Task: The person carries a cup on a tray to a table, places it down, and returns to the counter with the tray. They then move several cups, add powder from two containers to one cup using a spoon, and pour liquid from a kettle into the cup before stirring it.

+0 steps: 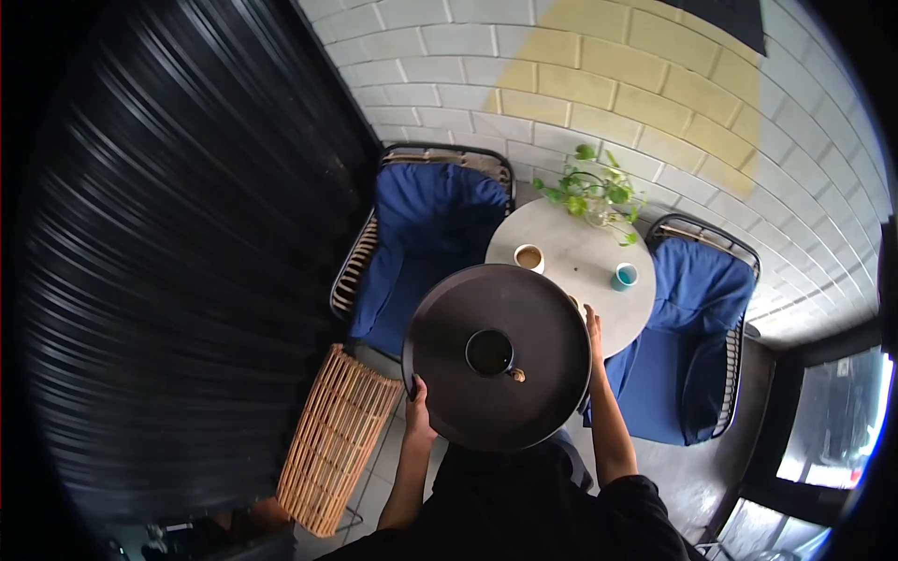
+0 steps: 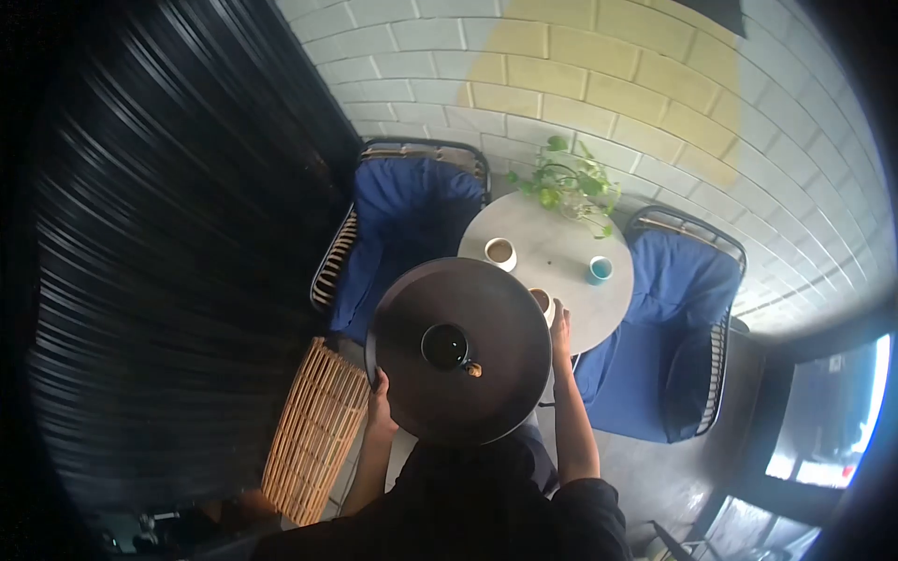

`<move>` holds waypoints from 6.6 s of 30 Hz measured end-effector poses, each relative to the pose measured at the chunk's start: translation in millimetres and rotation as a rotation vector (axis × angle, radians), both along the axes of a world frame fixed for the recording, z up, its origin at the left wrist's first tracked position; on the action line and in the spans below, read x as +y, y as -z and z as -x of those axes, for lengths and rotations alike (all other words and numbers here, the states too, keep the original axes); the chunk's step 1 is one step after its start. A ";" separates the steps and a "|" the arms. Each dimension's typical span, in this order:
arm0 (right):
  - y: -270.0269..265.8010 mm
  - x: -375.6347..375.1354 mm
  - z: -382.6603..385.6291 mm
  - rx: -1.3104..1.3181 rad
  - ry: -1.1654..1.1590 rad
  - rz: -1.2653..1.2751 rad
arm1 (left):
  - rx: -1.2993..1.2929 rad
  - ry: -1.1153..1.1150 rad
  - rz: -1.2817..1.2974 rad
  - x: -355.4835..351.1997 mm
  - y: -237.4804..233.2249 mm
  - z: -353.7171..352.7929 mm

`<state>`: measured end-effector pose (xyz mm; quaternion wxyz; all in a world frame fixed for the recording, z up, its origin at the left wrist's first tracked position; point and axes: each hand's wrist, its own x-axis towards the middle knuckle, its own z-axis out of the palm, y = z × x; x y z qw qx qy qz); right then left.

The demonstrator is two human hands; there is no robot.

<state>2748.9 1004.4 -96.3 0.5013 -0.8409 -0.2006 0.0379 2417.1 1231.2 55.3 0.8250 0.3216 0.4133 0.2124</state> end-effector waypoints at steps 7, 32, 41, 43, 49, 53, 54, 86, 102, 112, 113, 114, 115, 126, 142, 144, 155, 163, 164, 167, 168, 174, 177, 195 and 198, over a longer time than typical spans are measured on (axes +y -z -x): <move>-38.7 64.3 -5.7 0.052 0.007 0.595 | -0.006 -0.212 0.002 -23.7 -20.2 -8.7; -43.3 -36.1 -54.0 0.019 0.153 0.647 | 0.096 -0.099 0.063 -23.5 -12.3 -59.7; -96.5 -32.4 -50.3 -0.269 0.156 0.453 | 0.040 -0.093 0.075 -26.9 8.0 -49.0; -138.3 -17.4 -39.9 -0.326 0.134 0.354 | -0.024 -0.094 0.053 -27.6 13.8 -46.4; -221.3 40.1 24.9 -0.122 -0.466 0.009 | 0.064 -0.137 0.024 -33.4 11.2 -51.3; -224.0 69.4 59.0 -0.087 -0.677 0.069 | 0.019 -0.123 -0.023 -33.5 22.2 -49.7; -220.3 75.1 64.8 -0.154 -0.703 0.221 | 0.037 -0.141 0.006 -34.3 23.8 -49.6; -115.4 25.5 -10.2 -0.081 -0.092 0.455 | 0.221 -0.264 0.018 -16.6 45.6 32.0; -32.3 45.0 -1.1 0.018 -0.036 0.482 | 0.202 -0.238 0.049 -29.6 18.0 9.6; -65.9 22.6 1.4 -0.054 -0.052 0.447 | 0.237 -0.148 0.026 -26.8 13.1 -9.8; -67.1 13.8 -1.4 -0.088 -0.001 0.416 | 0.230 -0.145 0.023 -26.3 14.0 -11.1; -68.4 5.6 -4.2 -0.123 0.050 0.385 | 0.221 -0.142 0.019 -25.7 15.1 -12.9; -69.9 -3.3 -5.8 -0.238 0.162 0.387 | 0.220 -0.134 0.021 -25.0 16.1 -14.3; -20.0 -54.8 -51.7 -0.033 0.233 0.349 | 0.131 -0.014 0.022 -24.3 24.3 -37.5; -207.4 -64.6 35.3 -0.004 0.336 0.328 | 0.262 0.179 0.058 9.6 53.4 -46.9; -240.3 -67.4 62.0 -0.016 0.331 0.295 | 0.264 0.265 -0.006 6.1 53.5 -54.7; -277.9 -95.6 237.0 0.057 0.471 0.398 | 0.063 0.734 -0.062 -84.7 34.1 -62.7; -287.8 -148.5 369.8 0.249 0.790 0.463 | 0.035 1.138 0.031 -154.9 16.6 -12.0; -289.2 -155.0 385.1 0.260 0.833 0.458 | 0.012 1.187 0.050 -165.2 16.6 -6.1; -293.3 -172.8 430.3 0.297 0.964 0.453 | 0.048 1.333 0.107 -195.0 3.2 10.1; -292.1 -179.2 446.5 0.241 1.023 0.402 | 0.047 1.376 0.107 -206.3 -1.8 15.1; -291.0 -237.5 547.4 0.009 1.318 0.113 | 0.007 1.575 0.153 -291.7 3.3 53.9; -278.8 -274.8 608.2 0.197 1.442 -0.051 | 0.019 1.603 0.259 -343.8 -13.8 90.6; -210.3 -516.4 796.8 0.258 1.390 -1.114 | 0.065 1.925 0.255 -645.5 31.1 225.4; -190.3 -552.8 801.2 0.255 1.425 -1.053 | 0.149 1.944 0.229 -695.2 37.2 237.6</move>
